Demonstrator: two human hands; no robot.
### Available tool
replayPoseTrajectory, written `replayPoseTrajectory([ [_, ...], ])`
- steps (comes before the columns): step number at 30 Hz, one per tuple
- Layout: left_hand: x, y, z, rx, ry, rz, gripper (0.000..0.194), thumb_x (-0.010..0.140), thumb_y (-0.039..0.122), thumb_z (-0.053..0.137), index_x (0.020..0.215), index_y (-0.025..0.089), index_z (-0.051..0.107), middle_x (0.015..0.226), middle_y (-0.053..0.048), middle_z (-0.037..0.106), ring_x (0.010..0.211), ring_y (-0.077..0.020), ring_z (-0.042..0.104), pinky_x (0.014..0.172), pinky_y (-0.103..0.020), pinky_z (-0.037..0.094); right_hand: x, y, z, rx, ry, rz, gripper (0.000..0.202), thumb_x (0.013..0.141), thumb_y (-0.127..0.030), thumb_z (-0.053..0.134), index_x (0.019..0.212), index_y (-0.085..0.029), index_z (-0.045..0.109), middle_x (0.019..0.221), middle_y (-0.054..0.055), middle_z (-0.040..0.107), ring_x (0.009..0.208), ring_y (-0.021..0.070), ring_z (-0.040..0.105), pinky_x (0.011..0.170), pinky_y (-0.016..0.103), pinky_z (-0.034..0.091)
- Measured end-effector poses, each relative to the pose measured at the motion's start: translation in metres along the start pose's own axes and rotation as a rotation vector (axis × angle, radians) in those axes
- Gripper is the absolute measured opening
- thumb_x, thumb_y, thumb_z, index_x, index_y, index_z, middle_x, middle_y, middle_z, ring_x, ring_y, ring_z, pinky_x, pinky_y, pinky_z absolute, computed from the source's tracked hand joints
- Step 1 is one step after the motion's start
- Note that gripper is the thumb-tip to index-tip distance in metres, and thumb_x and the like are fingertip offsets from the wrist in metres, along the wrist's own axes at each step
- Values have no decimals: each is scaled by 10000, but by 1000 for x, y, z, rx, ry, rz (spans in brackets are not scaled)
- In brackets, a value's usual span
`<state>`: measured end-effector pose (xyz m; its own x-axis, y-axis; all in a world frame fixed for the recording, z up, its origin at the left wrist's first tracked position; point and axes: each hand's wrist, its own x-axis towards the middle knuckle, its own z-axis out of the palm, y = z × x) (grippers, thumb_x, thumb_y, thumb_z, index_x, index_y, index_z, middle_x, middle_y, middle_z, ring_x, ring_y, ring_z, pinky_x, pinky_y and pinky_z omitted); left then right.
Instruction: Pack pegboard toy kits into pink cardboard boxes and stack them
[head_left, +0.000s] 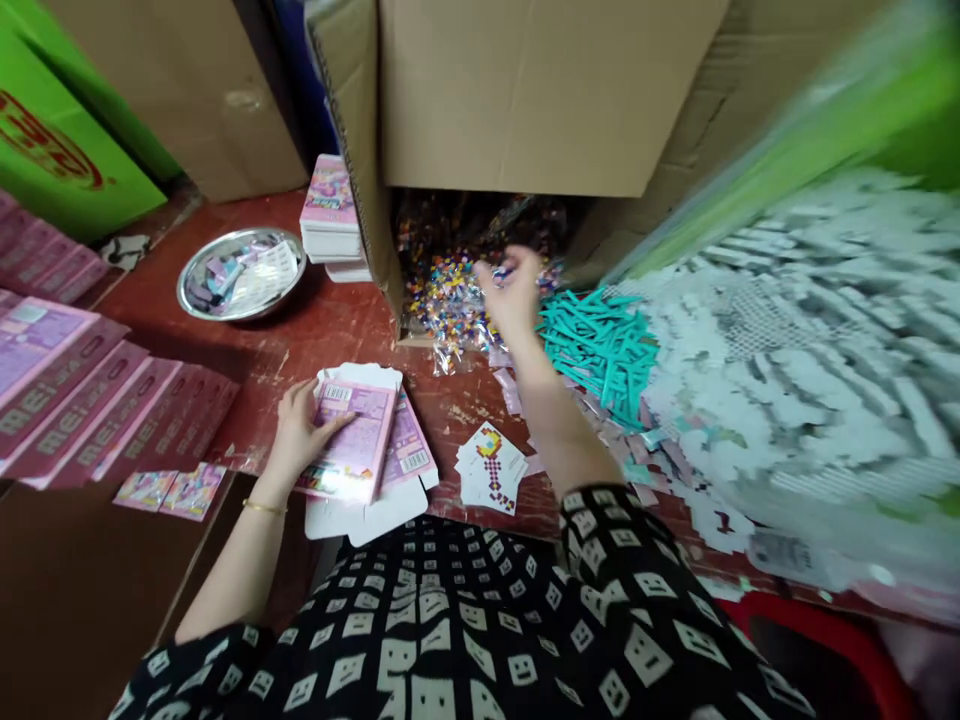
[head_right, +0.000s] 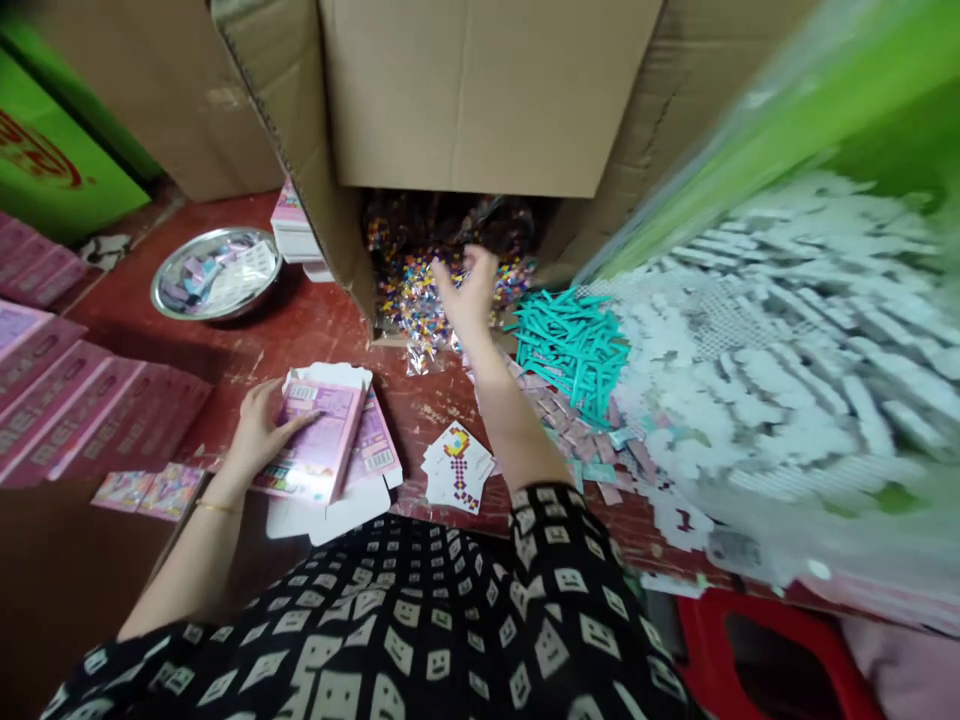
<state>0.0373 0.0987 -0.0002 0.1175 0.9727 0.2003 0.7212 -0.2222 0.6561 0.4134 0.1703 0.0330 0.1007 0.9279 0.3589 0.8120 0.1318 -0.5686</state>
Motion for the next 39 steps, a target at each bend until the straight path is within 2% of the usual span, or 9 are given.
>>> replayPoseTrajectory([
  [3,-4,15,5,-94,41,101,604,780,558,736,1253,199,626,1367,-173,568,1351,-346,503,1169,-575,362,38,13,12,40,140,419,463,956,-540,523,1085,-106,621,1230,197,618,1167,261,589,1020,468,481],
  [7,-19,51,20,-372,-40,82,468,836,503,716,1215,235,658,1332,-133,633,1320,-296,561,1180,-526,380,37,7,20,131,231,478,272,985,-339,466,904,-138,630,1099,160,673,1094,219,619,994,383,488],
  [11,-26,90,48,-957,-266,-176,634,824,704,619,1261,244,624,1337,-145,659,1234,-276,649,1089,-471,497,-41,-30,4,556,262,185,218,979,-353,481,919,-190,613,965,63,717,930,164,678,863,306,541],
  [16,-32,121,71,-1165,-394,-473,469,706,599,811,979,230,714,972,-67,780,861,-236,755,788,-383,640,-180,-58,-13,807,-106,117,297,948,-487,553,1022,-225,673,1036,58,734,891,158,703,809,321,563],
  [22,-46,113,64,-1160,-255,-572,367,600,386,932,865,213,746,829,-2,767,674,-129,697,650,-234,600,-226,9,-11,-42,-299,578,696,488,-416,963,1059,-139,677,1187,167,675,1150,345,602,975,480,458],
  [26,-60,96,45,-1213,-352,-396,477,548,486,933,902,211,769,967,-61,760,757,-168,698,638,-262,598,-216,19,-10,-101,-411,540,226,758,-335,822,776,-163,676,908,86,723,892,242,669,805,330,456],
  [32,-66,92,27,-1512,-549,-145,263,724,322,854,965,283,757,796,-4,719,623,-126,655,579,-239,556,-223,12,-19,-24,-390,351,259,917,-216,605,664,-187,648,915,72,743,895,202,667,825,295,440],
  [35,-62,96,24,-1616,-661,-132,277,756,443,821,929,255,715,641,45,613,425,-51,477,467,-194,466,-231,21,-23,151,-281,361,198,902,-287,618,736,-194,673,847,40,734,803,190,657,735,279,457],
  [39,-60,97,10,-1536,-708,-142,401,574,482,905,808,277,652,592,60,558,477,-95,511,485,-218,474,-233,65,-46,315,0,461,331,848,-522,628,821,-196,682,798,22,714,743,190,636,674,282,479],
])
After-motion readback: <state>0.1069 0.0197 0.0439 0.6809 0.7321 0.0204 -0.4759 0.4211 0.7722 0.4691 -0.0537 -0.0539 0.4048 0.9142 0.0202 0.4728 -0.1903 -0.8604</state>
